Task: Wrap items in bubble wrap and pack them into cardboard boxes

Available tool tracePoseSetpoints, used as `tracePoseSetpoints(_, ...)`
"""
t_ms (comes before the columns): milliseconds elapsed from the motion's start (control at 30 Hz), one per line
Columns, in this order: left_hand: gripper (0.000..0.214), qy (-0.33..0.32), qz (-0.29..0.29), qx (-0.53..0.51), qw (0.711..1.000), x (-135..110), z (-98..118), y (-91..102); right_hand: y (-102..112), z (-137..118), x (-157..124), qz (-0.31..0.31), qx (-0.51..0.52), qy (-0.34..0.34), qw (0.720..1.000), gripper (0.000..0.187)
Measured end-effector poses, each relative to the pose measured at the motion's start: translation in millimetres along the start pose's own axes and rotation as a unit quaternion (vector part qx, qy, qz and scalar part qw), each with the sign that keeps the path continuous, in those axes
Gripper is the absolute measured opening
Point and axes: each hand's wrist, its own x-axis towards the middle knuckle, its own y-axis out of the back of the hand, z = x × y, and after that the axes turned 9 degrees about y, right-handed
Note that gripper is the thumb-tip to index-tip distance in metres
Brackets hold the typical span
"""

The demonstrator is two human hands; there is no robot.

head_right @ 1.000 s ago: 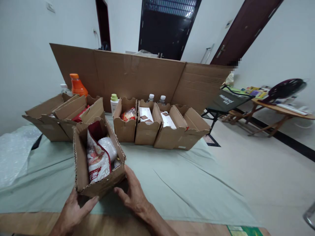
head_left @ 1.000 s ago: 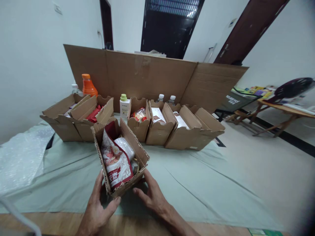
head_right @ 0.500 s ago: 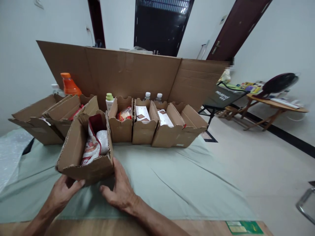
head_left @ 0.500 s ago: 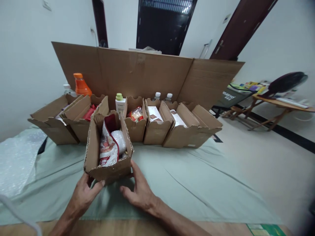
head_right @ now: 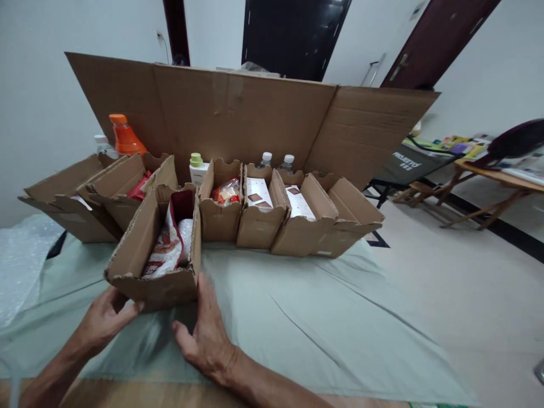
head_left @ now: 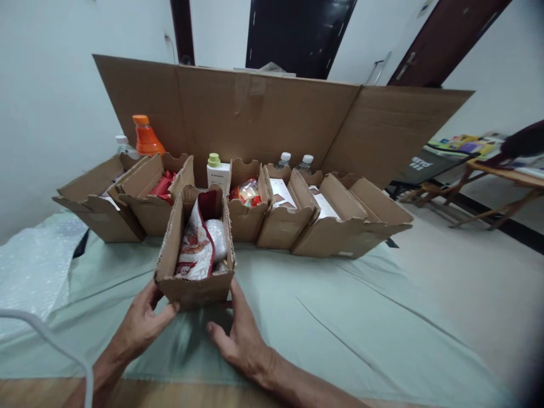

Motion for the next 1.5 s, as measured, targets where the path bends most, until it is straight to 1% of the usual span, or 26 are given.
tracePoseSetpoints(100, 0.037, 0.009, 0.012, -0.012, 1.000, 21.1, -0.9, 4.7, -5.4, 7.0, 16.2, 0.003, 0.001, 0.001, 1.000, 0.102)
tracePoseSetpoints(200, 0.042, -0.018, 0.016, 0.000, 1.000, 43.6, 5.3, 3.4, -5.1, 14.0, 40.1, 0.013, 0.006, 0.015, 1.000, 0.102)
tracePoseSetpoints(267, 0.045, -0.034, 0.034, 0.053, 0.997, 59.6, 11.7, 0.6, -2.9, 19.4, 54.9, 0.029, 0.007, 0.028, 0.999, 0.097)
tracePoseSetpoints(333, 0.041, -0.029, 0.078, 0.122, 0.989, 76.5, 16.8, -3.7, -0.1, 26.0, 64.4, 0.044, -0.006, 0.027, 0.999, 0.090)
tracePoseSetpoints(400, 0.036, -0.009, 0.122, 0.164, 0.979, 94.1, 18.6, -10.1, 2.3, 32.6, 67.4, 0.050, -0.026, 0.006, 0.998, 0.083)
tracePoseSetpoints(433, 0.035, 0.000, 0.132, 0.169, 0.977, 102.8, 18.2, -14.4, 3.1, 35.3, 67.0, 0.047, -0.033, -0.003, 0.998, 0.079)
tracePoseSetpoints(533, 0.037, 0.020, 0.131, 0.156, 0.979, 124.7, 14.0, -29.4, 4.0, 38.7, 63.0, 0.028, -0.041, -0.004, 0.999, 0.070)
tracePoseSetpoints(600, 0.044, 0.023, 0.123, 0.143, 0.982, 130.1, 10.2, -37.9, 4.2, 37.5, 61.4, 0.014, -0.050, 0.005, 0.999, 0.066)
tracePoseSetpoints(667, 0.060, 0.020, 0.112, 0.130, 0.985, 123.3, 6.2, -40.6, 4.9, 35.1, 61.7, 0.003, -0.066, 0.008, 0.998, 0.062)
tracePoseSetpoints(733, 0.076, 0.019, 0.096, 0.121, 0.988, 102.9, 1.1, -34.1, 6.4, 32.4, 62.6, -0.007, -0.084, 0.018, 0.996, 0.056)
tracePoseSetpoints(767, 0.079, 0.012, 0.085, 0.126, 0.988, 88.4, -2.2, -27.2, 7.1, 31.1, 63.0, -0.013, -0.092, 0.028, 0.995, 0.052)
tracePoseSetpoints(800, 0.077, -0.002, 0.071, 0.140, 0.988, 72.1, -6.2, -18.3, 7.6, 30.1, 63.2, -0.020, -0.098, 0.042, 0.994, 0.049)
tracePoseSetpoints(867, 0.059, -0.046, 0.044, 0.184, 0.981, 37.7, -16.1, 2.4, 7.6, 28.9, 63.4, -0.033, -0.107, 0.073, 0.991, 0.044)
tracePoseSetpoints(900, 0.051, -0.066, 0.040, 0.206, 0.976, 21.4, -22.0, 12.7, 7.1, 29.0, 64.0, -0.039, -0.111, 0.087, 0.989, 0.043)
tracePoseSetpoints(933, 0.044, -0.080, 0.044, 0.222, 0.971, 6.8, -28.5, 21.9, 6.3, 29.3, 65.2, -0.046, -0.114, 0.097, 0.988, 0.043)
tracePoseSetpoints(1000, 0.037, -0.093, 0.074, 0.231, 0.966, -15.4, -41.9, 34.5, 4.8, 29.9, 71.2, -0.066, -0.126, 0.111, 0.984, 0.046)
tracePoseSetpoints(1067, 0.032, -0.115, 0.116, 0.227, 0.960, -28.0, -53.8, 38.7, 4.7, 27.1, 84.3, -0.090, -0.150, 0.119, 0.977, 0.053)
tracePoseSetpoints(1133, 0.026, -0.143, 0.146, 0.221, 0.953, -33.2, -61.8, 36.8, 6.1, 16.3, 105.5, -0.098, -0.185, 0.122, 0.970, 0.060)
tracePoseSetpoints(1167, 0.025, -0.152, 0.158, 0.219, 0.951, -34.1, -64.1, 35.0, 6.6, 7.1, 119.1, -0.097, -0.203, 0.122, 0.967, 0.061)
tracePoseSetpoints(1267, 0.024, -0.154, 0.176, 0.210, 0.949, -33.8, -66.2, 30.6, 1.4, -33.2, 170.2, -0.096, -0.243, 0.117, 0.958, 0.060)
tracePoseSetpoints(1333, 0.023, -0.153, 0.179, 0.203, 0.950, -33.0, -65.7, 29.7, -10.3, -61.9, 209.6, -0.099, -0.275, 0.104, 0.951, 0.062)
tracePoseSetpoints(1400, 0.022, -0.150, 0.182, 0.193, 0.952, -33.0, -64.7, 29.6, -27.5, -83.2, 247.0, -0.097, -0.323, 0.084, 0.938, 0.061)
tracePoseSetpoints(1433, 0.022, -0.144, 0.185, 0.184, 0.954, -33.6, -63.9, 29.7, -36.9, -89.9, 262.6, -0.097, -0.349, 0.070, 0.929, 0.056)
tracePoseSetpoints(1500, 0.025, -0.123, 0.194, 0.152, 0.961, -36.0, -62.0, 30.4, -54.3, -97.1, 282.8, -0.100, -0.393, 0.045, 0.913, 0.039)
